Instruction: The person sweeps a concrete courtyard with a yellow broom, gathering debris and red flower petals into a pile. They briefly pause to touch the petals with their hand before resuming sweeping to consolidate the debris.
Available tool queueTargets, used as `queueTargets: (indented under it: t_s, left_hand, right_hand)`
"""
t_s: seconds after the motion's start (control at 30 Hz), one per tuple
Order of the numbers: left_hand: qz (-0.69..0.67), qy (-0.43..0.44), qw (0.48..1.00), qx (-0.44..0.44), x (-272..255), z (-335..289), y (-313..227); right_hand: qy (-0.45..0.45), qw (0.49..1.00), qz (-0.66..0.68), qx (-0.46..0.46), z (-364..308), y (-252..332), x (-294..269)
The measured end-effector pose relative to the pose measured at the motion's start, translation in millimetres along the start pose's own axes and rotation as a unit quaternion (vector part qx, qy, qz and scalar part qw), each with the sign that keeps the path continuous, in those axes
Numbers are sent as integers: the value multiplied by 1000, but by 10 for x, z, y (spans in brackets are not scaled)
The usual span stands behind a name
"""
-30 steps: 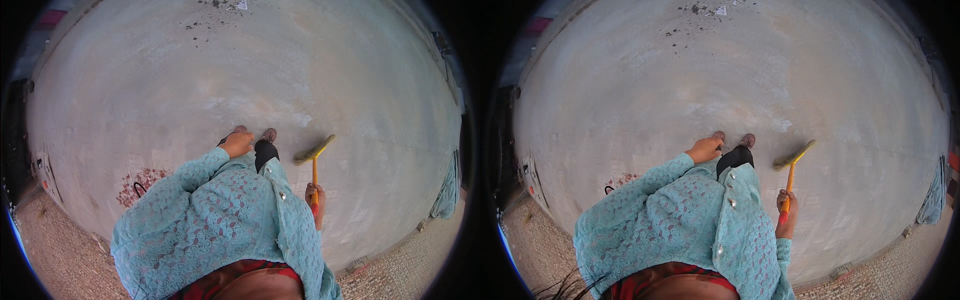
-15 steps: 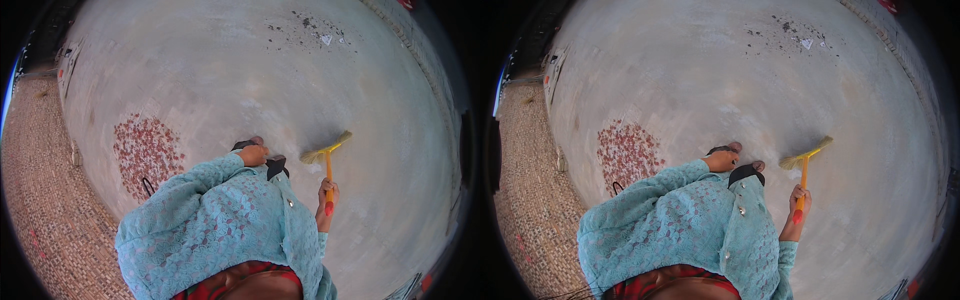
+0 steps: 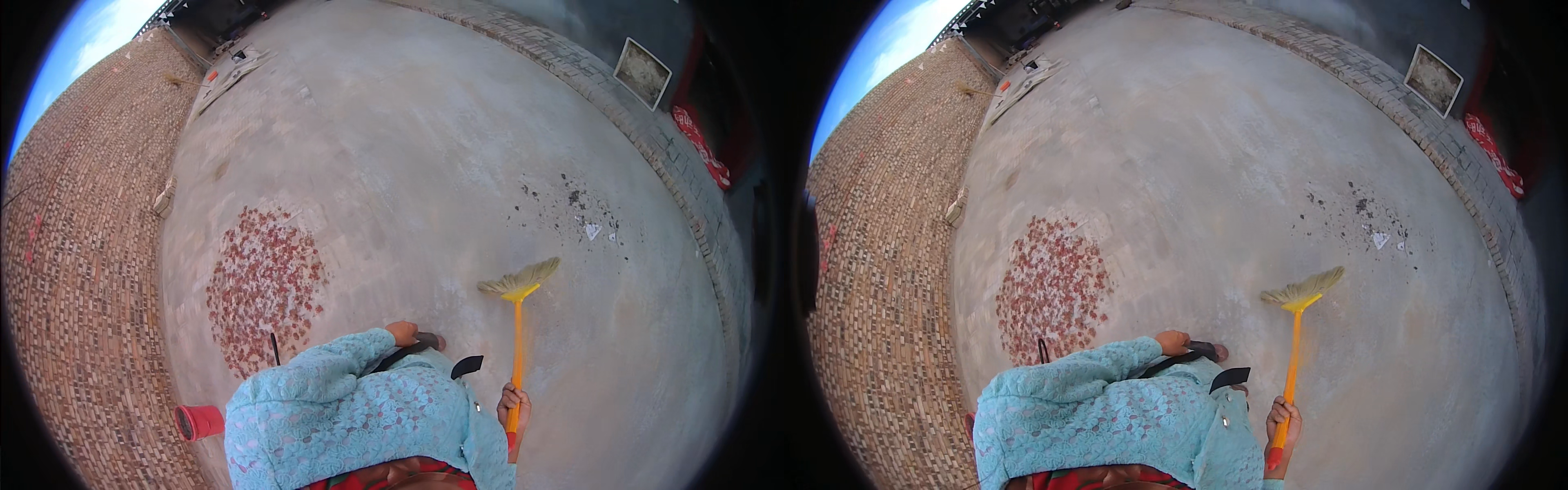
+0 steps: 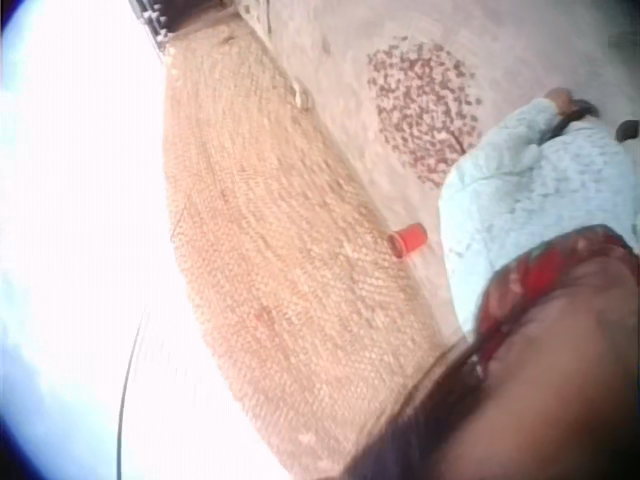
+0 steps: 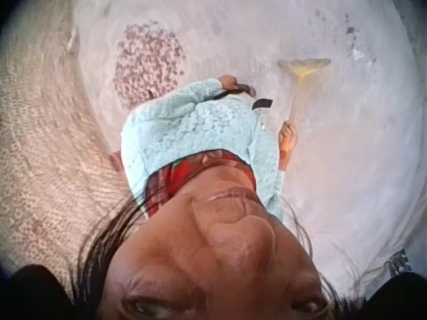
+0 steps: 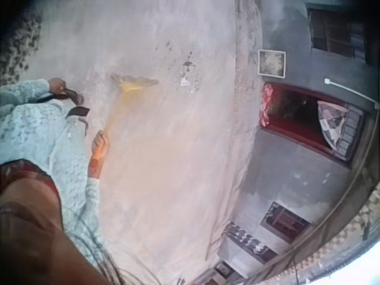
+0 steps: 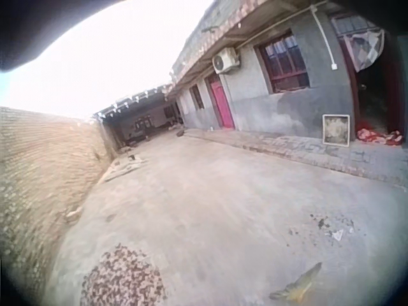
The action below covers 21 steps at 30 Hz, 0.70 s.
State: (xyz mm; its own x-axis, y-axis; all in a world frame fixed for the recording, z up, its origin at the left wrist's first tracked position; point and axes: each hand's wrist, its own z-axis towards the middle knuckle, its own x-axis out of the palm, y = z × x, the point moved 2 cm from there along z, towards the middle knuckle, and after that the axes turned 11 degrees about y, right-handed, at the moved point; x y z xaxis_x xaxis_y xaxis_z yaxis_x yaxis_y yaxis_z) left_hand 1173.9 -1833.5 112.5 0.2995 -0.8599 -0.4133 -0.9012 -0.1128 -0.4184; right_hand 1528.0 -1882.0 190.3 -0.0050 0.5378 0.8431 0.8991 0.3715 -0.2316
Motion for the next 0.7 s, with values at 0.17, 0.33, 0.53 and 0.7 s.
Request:
queueTargets:
  t_s: [0.17, 0.33, 0.53, 0.7]
  left_hand:
    - [-24, -11, 1000, 11, 53, -78, -90]
    - [-60, -53, 996, 28, 144, -179, -70]
    - [-60, -61, 995, -42, 129, -351, 305]
    - [-72, -80, 992, -72, -104, -288, 530]
  right_hand:
    - [-24, 999, 0, 47, 420, 73, -449]
    - [-35, 998, 58, -8, 137, 257, -733]
    - [-38, 991, 82, -102, -584, 736, -951]
    - [-68, 984, 28, -162, -871, 909, -811]
